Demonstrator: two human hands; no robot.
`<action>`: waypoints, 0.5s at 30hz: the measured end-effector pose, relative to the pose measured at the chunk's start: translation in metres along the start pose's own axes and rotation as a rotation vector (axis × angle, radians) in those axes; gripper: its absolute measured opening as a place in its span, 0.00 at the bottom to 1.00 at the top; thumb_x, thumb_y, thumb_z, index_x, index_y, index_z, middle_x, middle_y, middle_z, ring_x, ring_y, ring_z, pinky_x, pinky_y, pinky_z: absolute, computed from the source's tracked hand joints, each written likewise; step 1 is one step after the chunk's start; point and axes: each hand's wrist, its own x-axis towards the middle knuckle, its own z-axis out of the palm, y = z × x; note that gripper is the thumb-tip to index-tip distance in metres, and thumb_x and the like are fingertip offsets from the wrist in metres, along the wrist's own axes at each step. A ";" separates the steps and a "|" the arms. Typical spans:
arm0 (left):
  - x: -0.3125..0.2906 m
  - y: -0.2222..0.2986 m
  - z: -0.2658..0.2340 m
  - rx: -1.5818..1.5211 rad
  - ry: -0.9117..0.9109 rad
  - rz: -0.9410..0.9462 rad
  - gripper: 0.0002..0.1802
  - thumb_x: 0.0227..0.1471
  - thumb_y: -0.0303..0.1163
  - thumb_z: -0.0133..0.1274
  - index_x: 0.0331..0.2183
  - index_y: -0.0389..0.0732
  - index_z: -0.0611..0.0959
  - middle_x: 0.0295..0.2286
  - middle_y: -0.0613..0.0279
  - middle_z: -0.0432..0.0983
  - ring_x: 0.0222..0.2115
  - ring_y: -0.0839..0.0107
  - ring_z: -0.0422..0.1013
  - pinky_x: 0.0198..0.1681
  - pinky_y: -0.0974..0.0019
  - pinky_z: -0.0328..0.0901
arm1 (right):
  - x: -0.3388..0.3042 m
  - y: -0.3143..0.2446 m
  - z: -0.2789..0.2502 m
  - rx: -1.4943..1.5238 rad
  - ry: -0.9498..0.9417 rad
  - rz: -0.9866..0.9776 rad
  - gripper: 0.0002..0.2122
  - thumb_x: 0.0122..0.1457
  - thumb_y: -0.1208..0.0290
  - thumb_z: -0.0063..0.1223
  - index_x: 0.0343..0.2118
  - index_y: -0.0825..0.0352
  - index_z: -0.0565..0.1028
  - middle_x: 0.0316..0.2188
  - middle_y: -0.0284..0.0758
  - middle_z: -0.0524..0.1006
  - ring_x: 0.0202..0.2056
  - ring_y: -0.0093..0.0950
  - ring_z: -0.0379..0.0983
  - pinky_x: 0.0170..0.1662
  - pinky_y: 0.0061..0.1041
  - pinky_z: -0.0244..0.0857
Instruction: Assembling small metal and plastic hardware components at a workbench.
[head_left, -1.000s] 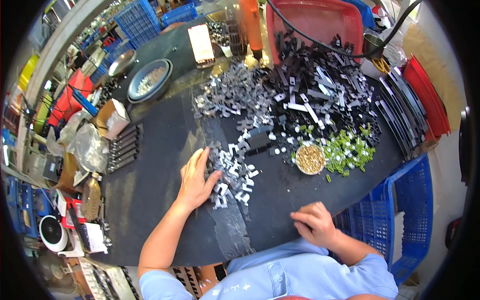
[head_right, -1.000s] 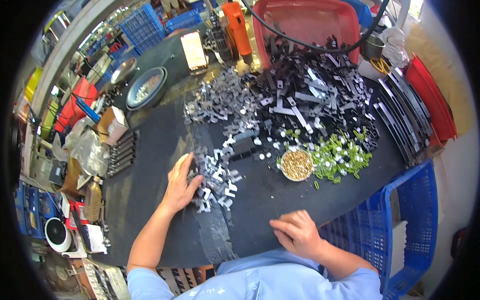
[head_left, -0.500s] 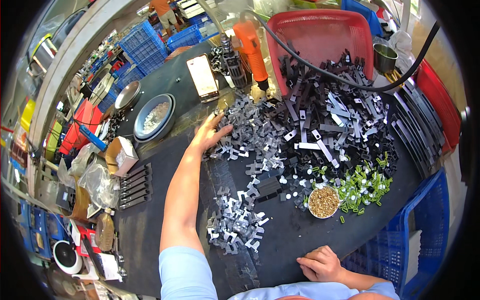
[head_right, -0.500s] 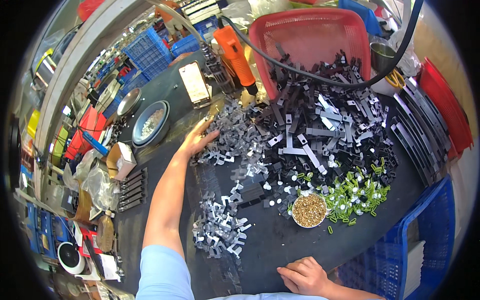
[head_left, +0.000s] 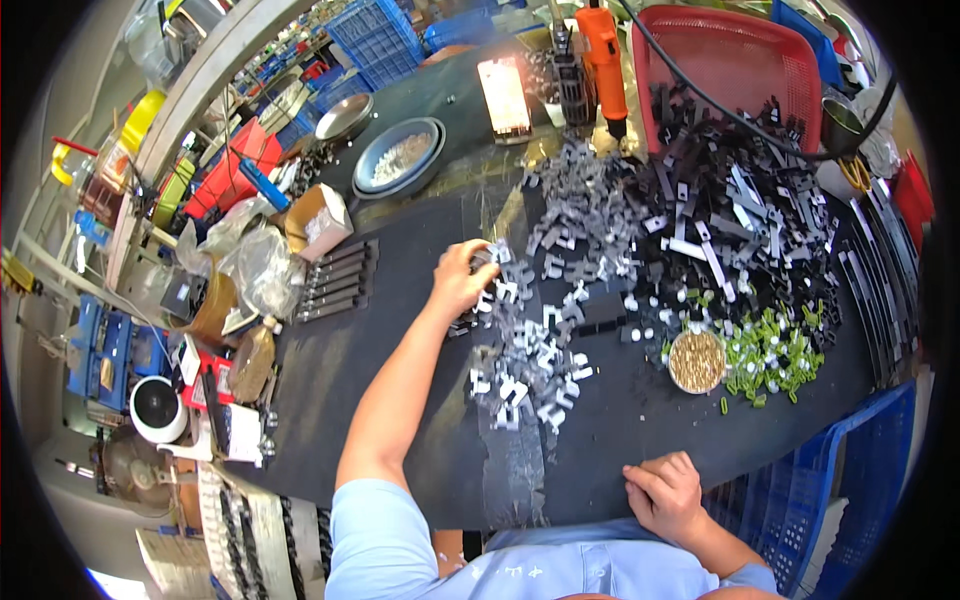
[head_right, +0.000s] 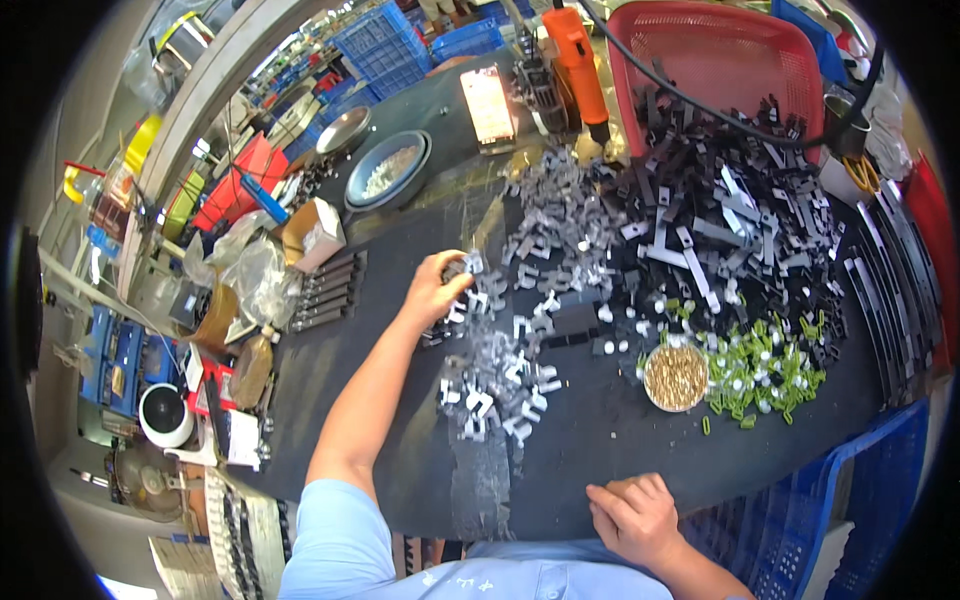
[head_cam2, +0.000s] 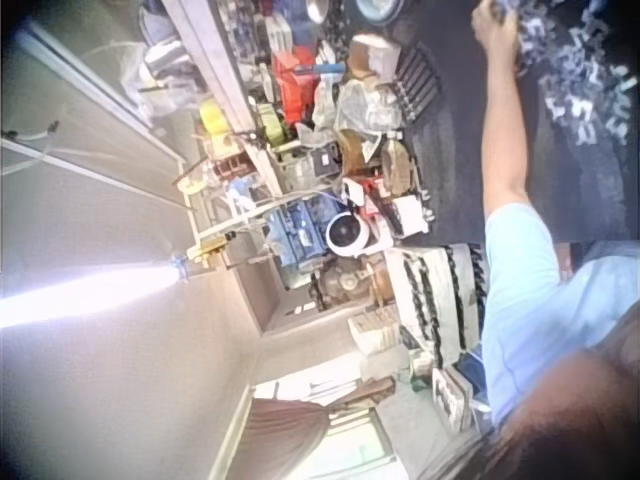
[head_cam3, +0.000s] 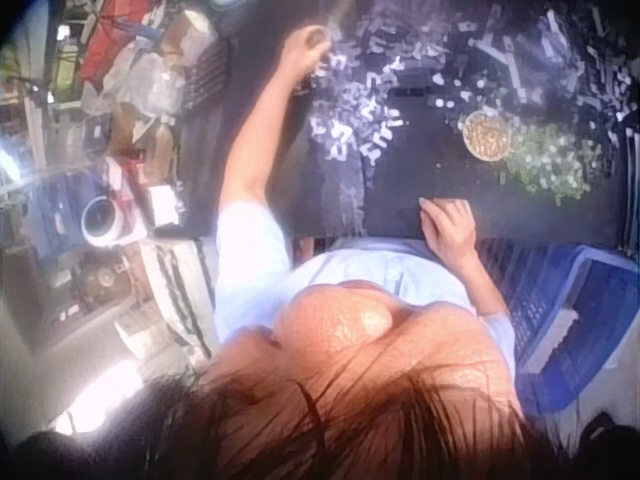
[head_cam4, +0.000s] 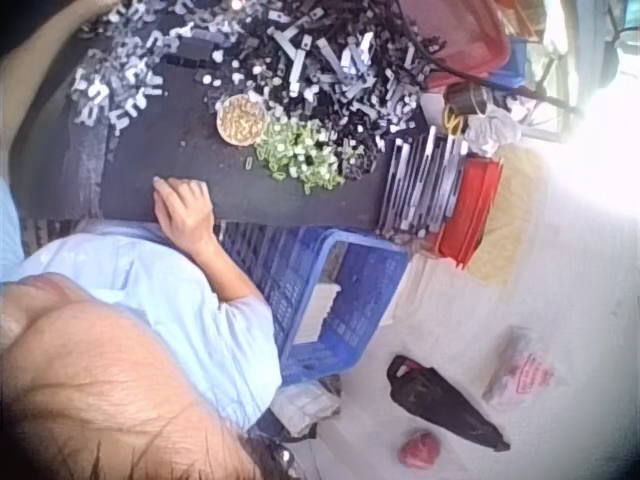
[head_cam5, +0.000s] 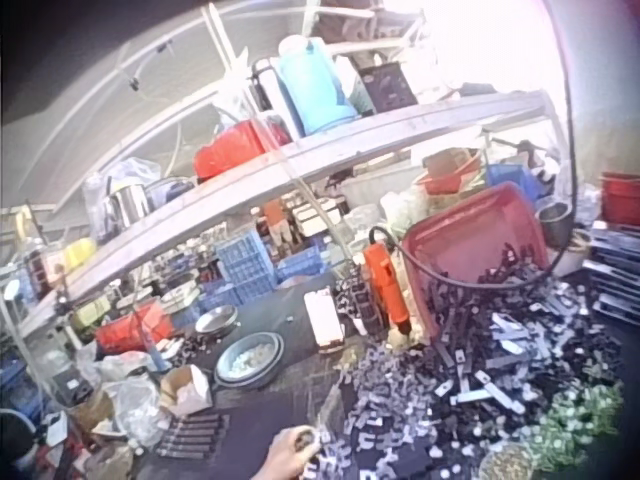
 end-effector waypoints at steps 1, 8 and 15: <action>-0.007 0.003 -0.002 -0.137 -0.011 -0.073 0.20 0.44 0.40 0.55 0.40 0.44 0.77 0.39 0.55 0.71 0.41 0.60 0.67 0.45 0.61 0.61 | -0.001 0.003 0.002 -0.004 -0.002 0.001 0.14 0.38 0.79 0.59 0.32 0.63 0.75 0.24 0.30 0.73 0.25 0.28 0.69 0.29 0.27 0.59; -0.082 0.043 -0.026 -0.656 0.078 -0.505 0.19 0.51 0.35 0.51 0.43 0.34 0.75 0.39 0.58 0.72 0.40 0.71 0.68 0.44 0.70 0.62 | 0.011 0.005 -0.016 0.182 0.022 0.092 0.13 0.42 0.79 0.58 0.34 0.65 0.75 0.28 0.34 0.74 0.28 0.31 0.70 0.33 0.28 0.62; -0.106 0.078 -0.011 -1.134 0.189 -0.566 0.15 0.53 0.28 0.48 0.44 0.36 0.71 0.35 0.64 0.72 0.35 0.78 0.68 0.38 0.74 0.63 | 0.115 0.062 -0.042 -0.207 0.102 -0.086 0.07 0.47 0.74 0.54 0.31 0.63 0.75 0.26 0.34 0.72 0.31 0.33 0.71 0.34 0.32 0.62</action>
